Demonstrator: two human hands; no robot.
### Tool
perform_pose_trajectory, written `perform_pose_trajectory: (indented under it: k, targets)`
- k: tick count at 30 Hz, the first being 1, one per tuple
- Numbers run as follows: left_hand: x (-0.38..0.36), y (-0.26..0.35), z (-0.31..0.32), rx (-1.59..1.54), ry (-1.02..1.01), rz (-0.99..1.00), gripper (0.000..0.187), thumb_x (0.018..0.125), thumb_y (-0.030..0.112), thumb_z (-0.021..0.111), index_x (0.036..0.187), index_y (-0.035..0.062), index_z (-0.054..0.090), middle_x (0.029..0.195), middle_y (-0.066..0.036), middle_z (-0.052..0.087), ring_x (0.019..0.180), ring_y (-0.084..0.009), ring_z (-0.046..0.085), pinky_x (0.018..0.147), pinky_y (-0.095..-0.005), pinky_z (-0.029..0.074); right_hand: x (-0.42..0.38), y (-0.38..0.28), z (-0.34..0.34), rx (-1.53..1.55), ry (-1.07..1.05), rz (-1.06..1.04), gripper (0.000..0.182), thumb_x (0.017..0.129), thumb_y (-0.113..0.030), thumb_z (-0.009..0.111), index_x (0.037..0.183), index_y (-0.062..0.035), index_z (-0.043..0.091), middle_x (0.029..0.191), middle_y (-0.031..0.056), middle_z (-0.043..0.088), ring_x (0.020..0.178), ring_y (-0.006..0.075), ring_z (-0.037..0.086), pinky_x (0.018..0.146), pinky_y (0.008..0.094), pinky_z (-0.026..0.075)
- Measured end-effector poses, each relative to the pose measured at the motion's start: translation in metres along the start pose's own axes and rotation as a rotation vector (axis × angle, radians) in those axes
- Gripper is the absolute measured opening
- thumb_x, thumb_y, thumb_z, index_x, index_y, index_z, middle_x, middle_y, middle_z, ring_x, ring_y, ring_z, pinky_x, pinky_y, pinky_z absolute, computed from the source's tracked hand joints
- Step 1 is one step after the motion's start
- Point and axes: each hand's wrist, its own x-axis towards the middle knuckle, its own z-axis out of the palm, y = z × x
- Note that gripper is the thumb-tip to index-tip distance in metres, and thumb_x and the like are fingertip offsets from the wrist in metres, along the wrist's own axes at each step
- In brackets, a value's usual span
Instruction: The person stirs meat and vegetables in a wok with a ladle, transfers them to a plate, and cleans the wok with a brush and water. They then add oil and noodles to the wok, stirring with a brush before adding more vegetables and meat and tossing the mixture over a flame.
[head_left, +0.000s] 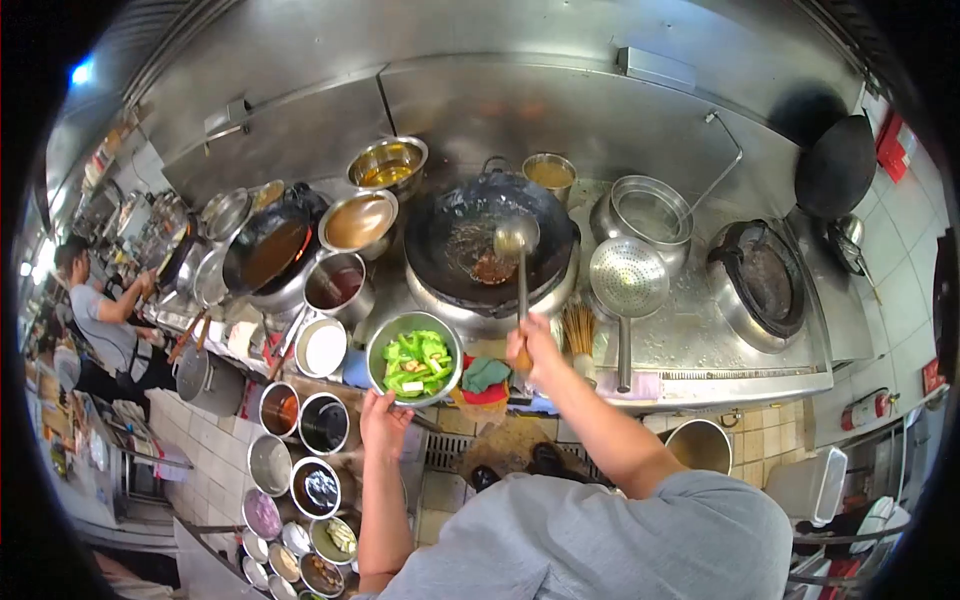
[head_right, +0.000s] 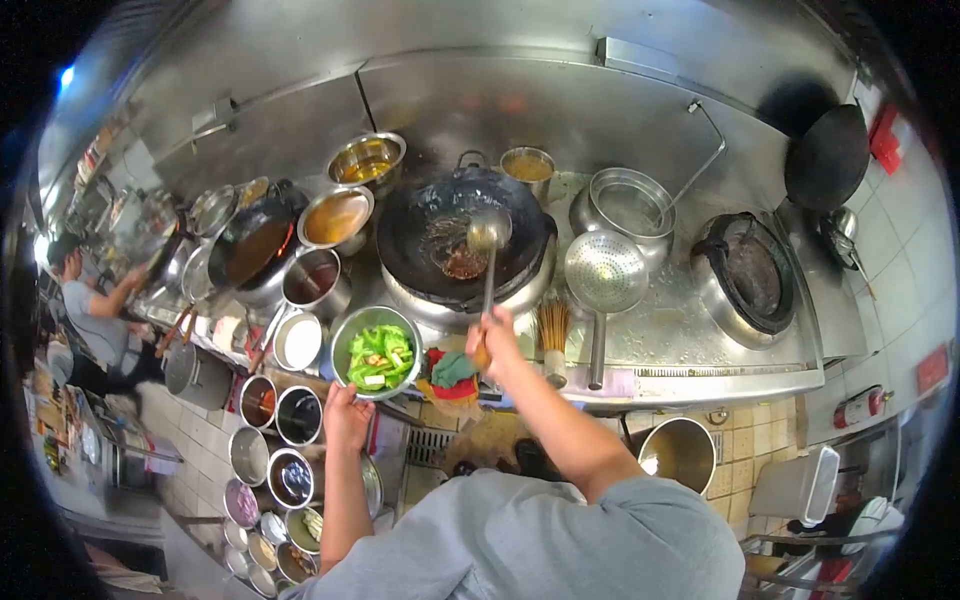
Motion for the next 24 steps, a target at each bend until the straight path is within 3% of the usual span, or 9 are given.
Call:
perform_pose_trajectory:
  k: [2, 5, 6, 8, 10, 14, 16, 21, 24]
  targets:
    - [-0.001, 0.001, 0.010, 0.024, -0.030, -0.008, 0.013, 0.084, 0.011, 0.057, 0.096, 0.0144, 0.053, 0.088, 0.000, 0.062, 0.069, -0.0136, 0.061, 0.060, -0.0286, 0.052, -0.036, -0.007, 0.005, 0.125, -0.101, 0.165, 0.013, 0.095, -0.018, 0.044, 0.103, -0.0097, 0.037, 0.062, 0.0062, 0.045, 0.043, 0.0158, 0.045, 0.036, 0.0312, 0.040]
    - [-0.004, -0.001, 0.021, 0.028, -0.010, -0.037, 0.011, 0.085, 0.011, 0.058, 0.094, 0.0160, 0.053, 0.089, 0.001, 0.062, 0.070, -0.0139, 0.061, 0.062, -0.0300, 0.052, 0.018, -0.089, -0.014, 0.473, -0.242, 0.568, 0.019, 0.094, -0.017, 0.042, 0.078, -0.0069, 0.042, 0.059, 0.0021, 0.044, 0.044, 0.0079, 0.043, 0.036, 0.0201, 0.038]
    - [-0.003, -0.001, 0.029, -0.015, -0.028, -0.072, 0.010, 0.086, 0.013, 0.059, 0.093, 0.0160, 0.052, 0.088, 0.001, 0.061, 0.071, -0.0133, 0.060, 0.062, -0.0291, 0.051, 0.035, -0.100, -0.016, 0.523, -0.220, 0.559, 0.018, 0.094, -0.016, 0.042, 0.079, -0.0071, 0.042, 0.060, 0.0033, 0.045, 0.044, 0.0081, 0.045, 0.036, 0.0210, 0.038]
    - [-0.002, 0.000, 0.037, -0.030, -0.038, -0.097, 0.009, 0.087, 0.015, 0.059, 0.092, 0.0160, 0.052, 0.088, 0.002, 0.060, 0.071, -0.0127, 0.059, 0.063, -0.0281, 0.050, 0.047, -0.074, -0.019, 0.200, -0.223, 0.325, 0.007, 0.094, -0.015, 0.042, 0.091, -0.0081, 0.040, 0.062, 0.0040, 0.044, 0.045, 0.0109, 0.044, 0.038, 0.0235, 0.040]
    - [0.013, -0.006, 0.042, -0.081, 0.012, -0.074, 0.013, 0.087, 0.019, 0.062, 0.093, 0.0176, 0.051, 0.090, 0.001, 0.058, 0.074, -0.0135, 0.058, 0.064, -0.0282, 0.051, 0.012, -0.020, -0.013, -0.015, -0.025, 0.037, 0.013, 0.094, -0.013, 0.042, 0.105, -0.0161, 0.035, 0.064, 0.0047, 0.045, 0.046, 0.0152, 0.045, 0.040, 0.0278, 0.041]
    - [0.046, -0.003, 0.072, -0.024, -0.014, -0.009, 0.018, 0.085, 0.016, 0.063, 0.098, 0.0152, 0.050, 0.089, -0.003, 0.057, 0.074, -0.0166, 0.058, 0.064, -0.0288, 0.054, 0.000, -0.048, -0.026, 0.155, -0.105, 0.238, 0.018, 0.095, -0.013, 0.041, 0.108, -0.0225, 0.032, 0.074, 0.0108, 0.048, 0.050, 0.0158, 0.045, 0.039, 0.0285, 0.038]
    - [0.073, -0.005, 0.082, -0.007, 0.057, -0.033, 0.013, 0.087, 0.012, 0.060, 0.095, 0.0131, 0.049, 0.081, -0.003, 0.057, 0.070, -0.0175, 0.060, 0.064, -0.0304, 0.054, 0.070, -0.087, -0.050, 0.554, -0.314, 0.740, 0.018, 0.095, -0.013, 0.042, 0.108, -0.0203, 0.032, 0.071, 0.0094, 0.046, 0.050, 0.0143, 0.044, 0.039, 0.0293, 0.039]
    - [0.148, -0.019, 0.143, 0.269, 0.081, -0.019, 0.012, 0.087, 0.012, 0.059, 0.092, 0.0123, 0.048, 0.085, -0.005, 0.057, 0.071, -0.0200, 0.060, 0.066, -0.0323, 0.054, 0.053, -0.090, -0.025, -1.148, -0.108, -0.323, 0.032, 0.091, -0.011, 0.047, 0.118, -0.0119, 0.029, 0.072, 0.0064, 0.047, 0.046, 0.0153, 0.048, 0.040, 0.0312, 0.041]
    - [0.201, -0.035, 0.184, 0.555, 0.008, 0.016, 0.010, 0.087, 0.014, 0.059, 0.092, 0.0116, 0.051, 0.086, -0.004, 0.057, 0.077, -0.0200, 0.061, 0.068, -0.0328, 0.053, 0.041, -0.095, -0.045, -0.929, -0.207, -0.253, 0.036, 0.091, -0.011, 0.048, 0.120, -0.0128, 0.027, 0.074, 0.0066, 0.047, 0.047, 0.0141, 0.047, 0.040, 0.0308, 0.041]
